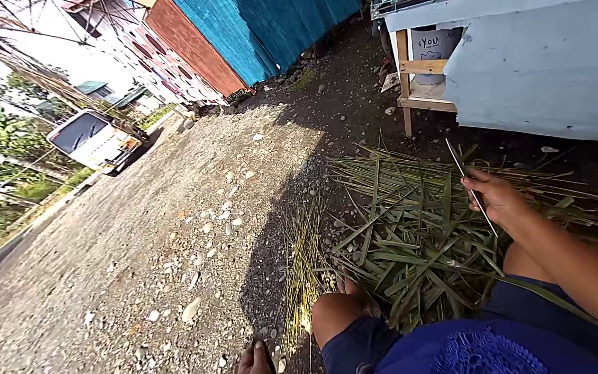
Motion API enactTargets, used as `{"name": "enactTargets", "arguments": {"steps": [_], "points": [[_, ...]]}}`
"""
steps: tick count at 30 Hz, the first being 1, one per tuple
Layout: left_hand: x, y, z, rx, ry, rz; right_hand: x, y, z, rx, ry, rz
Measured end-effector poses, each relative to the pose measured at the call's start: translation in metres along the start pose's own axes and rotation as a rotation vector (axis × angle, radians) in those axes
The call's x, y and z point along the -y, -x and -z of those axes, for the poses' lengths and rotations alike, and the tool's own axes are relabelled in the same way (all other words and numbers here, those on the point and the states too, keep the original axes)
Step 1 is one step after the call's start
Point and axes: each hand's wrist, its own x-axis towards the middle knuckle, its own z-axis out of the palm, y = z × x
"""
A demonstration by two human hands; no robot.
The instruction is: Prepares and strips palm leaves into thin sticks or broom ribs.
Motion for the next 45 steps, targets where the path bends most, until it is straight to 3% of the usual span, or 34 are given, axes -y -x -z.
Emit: {"name": "enactTargets", "arguments": {"steps": [3,6,10,14,17,24,30,33,39,45], "points": [[-0.060,0.022,-0.048,0.093,0.404,0.034,-0.015,0.040,-0.032,0.417,0.208,-0.044],[-0.114,0.048,-0.094,0.267,0.644,-0.034,-0.033,0.082,-0.058,0.789,0.286,-0.121],[-0.146,0.092,-0.145,0.553,0.739,-0.095,-0.053,0.114,-0.072,1.006,0.236,-0.277],[-0.159,0.132,-0.164,0.826,0.674,-0.064,-0.060,0.114,-0.066,0.945,0.073,-0.362],[-0.158,0.141,-0.164,0.907,0.691,0.011,-0.063,0.109,-0.060,0.809,-0.069,-0.403],[-0.155,0.134,-0.149,0.803,0.647,-0.102,-0.067,0.096,-0.052,0.701,-0.171,-0.366],[-0.150,0.139,-0.155,0.781,0.663,-0.305,-0.061,0.116,-0.065,0.837,0.117,-0.305],[-0.142,0.140,-0.158,0.753,0.647,-0.502,-0.063,0.121,-0.068,0.854,0.205,-0.261],[-0.134,0.140,-0.153,0.731,0.485,-0.747,-0.073,0.106,-0.063,0.746,0.185,-0.237],[-0.127,0.143,-0.146,0.749,0.392,-0.833,-0.086,0.069,-0.054,0.502,0.334,-0.231]]}}
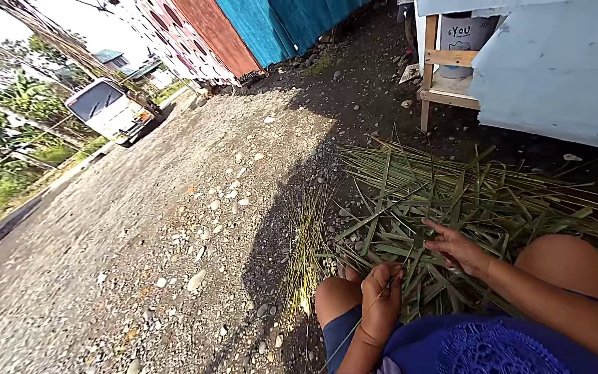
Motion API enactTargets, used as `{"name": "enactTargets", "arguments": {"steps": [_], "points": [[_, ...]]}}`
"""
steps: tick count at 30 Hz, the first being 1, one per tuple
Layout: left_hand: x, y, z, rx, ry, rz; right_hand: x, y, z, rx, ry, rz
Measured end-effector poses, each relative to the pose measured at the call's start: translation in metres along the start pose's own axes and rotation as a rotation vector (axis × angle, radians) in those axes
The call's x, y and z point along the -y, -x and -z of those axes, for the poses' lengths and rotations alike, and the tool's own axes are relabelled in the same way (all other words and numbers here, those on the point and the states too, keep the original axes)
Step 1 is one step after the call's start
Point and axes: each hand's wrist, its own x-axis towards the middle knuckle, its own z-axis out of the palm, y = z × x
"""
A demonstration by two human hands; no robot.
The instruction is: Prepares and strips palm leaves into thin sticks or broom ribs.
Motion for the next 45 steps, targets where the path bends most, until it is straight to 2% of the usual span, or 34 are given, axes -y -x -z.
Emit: {"name": "enactTargets", "arguments": {"steps": [4,9,11,12,14,18,23,28,30,33,35,38,41,45], "points": [[0.001,0.003,-0.005,0.035,-0.043,0.038,-0.003,-0.002,-0.006,-0.070,0.113,-0.028],[-0.004,0.003,-0.004,0.066,-0.094,0.061,-0.009,-0.009,-0.004,-0.033,0.435,0.138],[-0.006,0.003,-0.004,0.072,-0.128,0.050,-0.008,-0.005,-0.004,-0.060,0.447,0.123],[-0.008,0.002,-0.004,0.067,-0.136,0.045,-0.006,-0.001,-0.006,-0.080,0.381,0.079],[-0.008,0.000,-0.002,0.018,-0.107,0.069,-0.004,0.004,-0.006,-0.053,0.075,-0.031],[0.002,-0.003,0.002,-0.155,0.174,0.225,0.000,0.009,0.004,0.080,-0.472,-0.148],[0.001,-0.008,0.004,-0.310,0.478,0.612,0.004,0.014,0.013,0.221,-0.700,-0.166],[0.001,-0.014,0.007,-0.508,0.669,0.882,0.005,0.014,0.019,0.327,-0.813,-0.084],[0.001,-0.013,0.009,-0.564,0.707,0.921,0.012,0.012,0.028,0.190,-0.760,-0.059],[-0.003,-0.013,0.008,-0.561,0.704,0.904,0.018,0.014,0.035,-0.008,-0.456,-0.092],[-0.005,-0.015,0.003,-0.533,0.691,0.887,0.016,0.022,0.027,0.042,-0.213,-0.086],[-0.012,-0.021,-0.008,-0.466,0.676,0.884,0.011,0.039,0.001,0.221,0.034,-0.036],[-0.018,-0.025,-0.019,-0.385,0.705,0.874,0.005,0.045,-0.020,0.334,-0.008,0.008],[-0.022,-0.024,-0.025,-0.319,0.727,0.856,0.004,0.046,-0.028,0.274,-0.254,-0.032]]}}
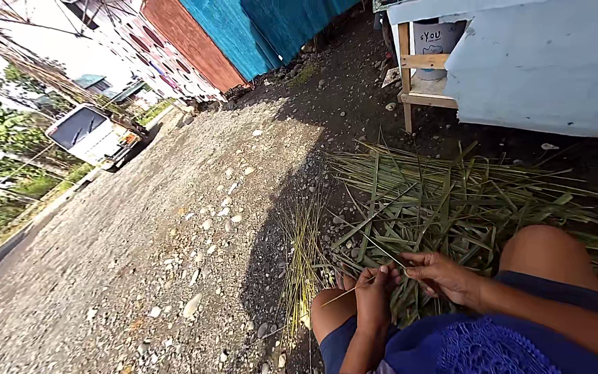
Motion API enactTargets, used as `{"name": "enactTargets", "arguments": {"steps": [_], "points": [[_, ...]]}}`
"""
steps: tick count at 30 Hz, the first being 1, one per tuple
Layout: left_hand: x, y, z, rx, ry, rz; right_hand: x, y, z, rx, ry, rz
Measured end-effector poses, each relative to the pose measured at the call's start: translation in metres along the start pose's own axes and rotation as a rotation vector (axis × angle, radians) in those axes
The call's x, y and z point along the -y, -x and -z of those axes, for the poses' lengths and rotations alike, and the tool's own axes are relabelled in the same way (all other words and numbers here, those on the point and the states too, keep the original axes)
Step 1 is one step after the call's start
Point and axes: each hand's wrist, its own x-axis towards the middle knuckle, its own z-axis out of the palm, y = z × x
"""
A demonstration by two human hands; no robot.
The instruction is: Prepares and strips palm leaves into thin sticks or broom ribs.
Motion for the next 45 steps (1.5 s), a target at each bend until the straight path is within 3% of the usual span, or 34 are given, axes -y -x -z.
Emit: {"name": "enactTargets", "arguments": {"steps": [5,9,13,18,20,24,26,30,34,40,45], "points": [[0.006,0.002,-0.001,0.030,-0.027,-0.046,-0.001,-0.006,0.000,-0.190,-0.063,0.023],[0.006,0.003,0.010,0.040,-0.058,-0.080,0.011,-0.022,0.034,-0.381,-0.107,0.033],[0.015,0.005,0.013,0.073,-0.123,-0.113,0.010,-0.030,0.043,-0.509,0.082,0.001],[0.014,0.003,0.027,0.143,-0.313,-0.394,0.006,-0.039,0.084,-0.689,0.235,-0.005],[0.013,-0.005,0.035,0.136,-0.395,-0.521,0.016,-0.030,0.082,-0.601,0.221,-0.054],[0.022,-0.019,0.038,0.172,-0.550,-0.727,0.013,-0.009,0.042,-0.115,0.009,-0.115],[0.024,-0.020,0.032,0.228,-0.695,-0.823,0.010,-0.001,0.022,0.045,-0.062,-0.152],[0.016,-0.017,0.025,0.313,-0.995,-1.064,0.013,0.007,0.003,0.085,-0.183,-0.207],[0.008,-0.017,0.028,0.422,-1.117,-1.234,0.011,0.003,0.010,0.093,-0.253,-0.204],[0.002,-0.008,0.037,0.513,-1.087,-1.305,0.018,-0.011,0.037,-0.107,-0.283,-0.080],[-0.009,0.005,0.045,0.478,-0.974,-1.289,0.020,-0.033,0.074,-0.525,-0.272,0.002]]}}
